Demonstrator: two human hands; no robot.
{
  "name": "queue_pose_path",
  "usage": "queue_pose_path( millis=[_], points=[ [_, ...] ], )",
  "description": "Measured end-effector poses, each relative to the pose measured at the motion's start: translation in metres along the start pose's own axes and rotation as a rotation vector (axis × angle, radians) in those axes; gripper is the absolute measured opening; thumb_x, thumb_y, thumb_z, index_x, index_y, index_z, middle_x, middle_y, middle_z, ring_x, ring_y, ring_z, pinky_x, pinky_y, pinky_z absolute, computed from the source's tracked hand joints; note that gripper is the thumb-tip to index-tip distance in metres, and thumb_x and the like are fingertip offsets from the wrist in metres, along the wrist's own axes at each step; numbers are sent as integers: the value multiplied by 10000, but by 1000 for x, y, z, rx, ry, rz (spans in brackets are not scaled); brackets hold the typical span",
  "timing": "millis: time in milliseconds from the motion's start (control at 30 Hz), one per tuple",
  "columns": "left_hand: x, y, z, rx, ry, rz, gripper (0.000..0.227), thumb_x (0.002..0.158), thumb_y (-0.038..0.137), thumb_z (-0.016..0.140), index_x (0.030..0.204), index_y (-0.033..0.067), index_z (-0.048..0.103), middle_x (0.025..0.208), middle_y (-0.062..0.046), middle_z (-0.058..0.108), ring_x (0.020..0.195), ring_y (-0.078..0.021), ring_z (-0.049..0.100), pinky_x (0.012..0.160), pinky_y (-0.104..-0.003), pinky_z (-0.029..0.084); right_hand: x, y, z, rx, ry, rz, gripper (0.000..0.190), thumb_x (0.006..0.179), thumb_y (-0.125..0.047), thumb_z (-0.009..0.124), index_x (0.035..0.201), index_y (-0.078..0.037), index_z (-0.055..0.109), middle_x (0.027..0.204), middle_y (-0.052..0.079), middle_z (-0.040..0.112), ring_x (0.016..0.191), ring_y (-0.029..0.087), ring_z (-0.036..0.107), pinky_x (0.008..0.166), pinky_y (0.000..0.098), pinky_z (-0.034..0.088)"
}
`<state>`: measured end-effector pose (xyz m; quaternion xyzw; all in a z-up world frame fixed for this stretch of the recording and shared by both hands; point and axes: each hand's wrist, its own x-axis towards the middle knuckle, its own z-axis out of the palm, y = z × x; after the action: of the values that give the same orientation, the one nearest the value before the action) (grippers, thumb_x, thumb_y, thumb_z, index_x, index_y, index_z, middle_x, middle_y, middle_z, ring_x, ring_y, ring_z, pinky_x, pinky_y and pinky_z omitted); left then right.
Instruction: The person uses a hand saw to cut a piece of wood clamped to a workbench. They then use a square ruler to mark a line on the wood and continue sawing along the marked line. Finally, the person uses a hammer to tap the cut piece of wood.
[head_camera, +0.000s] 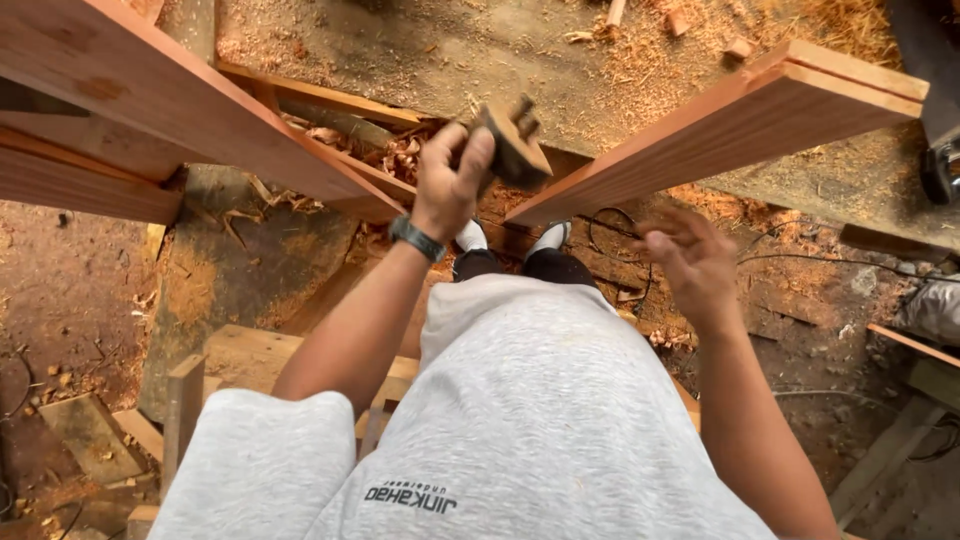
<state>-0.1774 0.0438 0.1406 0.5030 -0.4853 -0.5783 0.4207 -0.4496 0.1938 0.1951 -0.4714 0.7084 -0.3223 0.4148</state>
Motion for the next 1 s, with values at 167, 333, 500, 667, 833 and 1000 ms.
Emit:
queue_pose_path(
  millis=[167, 333, 500, 667, 833, 1000],
  points=[
    [-30, 6, 17, 4, -366, 76, 380, 883, 475, 802, 851, 114, 686, 587, -51, 636, 604, -100, 640, 481, -220, 467, 28, 3, 27, 747, -451, 218, 799, 951, -364, 667, 1608, -102, 297, 1396, 287, 524, 1019, 367, 728, 770, 486, 685],
    [-30, 25, 36, 60, -399, 68, 390, 971, 500, 694, 823, 140, 697, 607, -47, 652, 614, -98, 602, 510, -254, 473, 44, 22, 28, 917, -448, 187, 676, 932, -195, 718, 1539, -92, 441, 1329, 199, 596, 978, 311, 738, 722, 496, 691],
    [-35, -1, 53, -30, -380, 37, 410, 1049, 396, 614, 742, 134, 684, 601, -9, 624, 651, -66, 612, 549, -225, 486, 29, -25, 11, 760, -525, 130, 797, 923, -266, 732, 1610, -144, 347, 1255, 271, 557, 975, 317, 651, 707, 479, 702],
    [-48, 50, 72, 104, -239, 43, 460, 1101, 351, 536, 731, 111, 664, 596, -36, 566, 652, -108, 560, 608, -284, 503, 19, -41, 3, 1124, -348, 293, 610, 923, -172, 755, 1443, -15, 479, 1047, 81, 645, 734, 183, 700, 661, 430, 699],
    [-113, 102, 84, 237, -47, -68, 804, 966, 710, 446, 1371, 22, 545, 973, -280, 652, 855, -342, 659, 677, -406, 538, 35, -3, -4, 1064, -438, 214, 803, 889, -152, 801, 1545, -53, 348, 1082, 189, 653, 771, 287, 735, 597, 465, 682],
    [-127, 134, 106, -9, -260, -330, 1155, 840, 857, 383, 1663, 92, 113, 1459, -499, 365, 1315, -619, 490, 1014, -654, 516, 36, -25, -13, 876, -565, -9, 814, 876, -106, 814, 1561, -126, 374, 1000, 250, 720, 717, 284, 764, 608, 417, 690]
  ],
)
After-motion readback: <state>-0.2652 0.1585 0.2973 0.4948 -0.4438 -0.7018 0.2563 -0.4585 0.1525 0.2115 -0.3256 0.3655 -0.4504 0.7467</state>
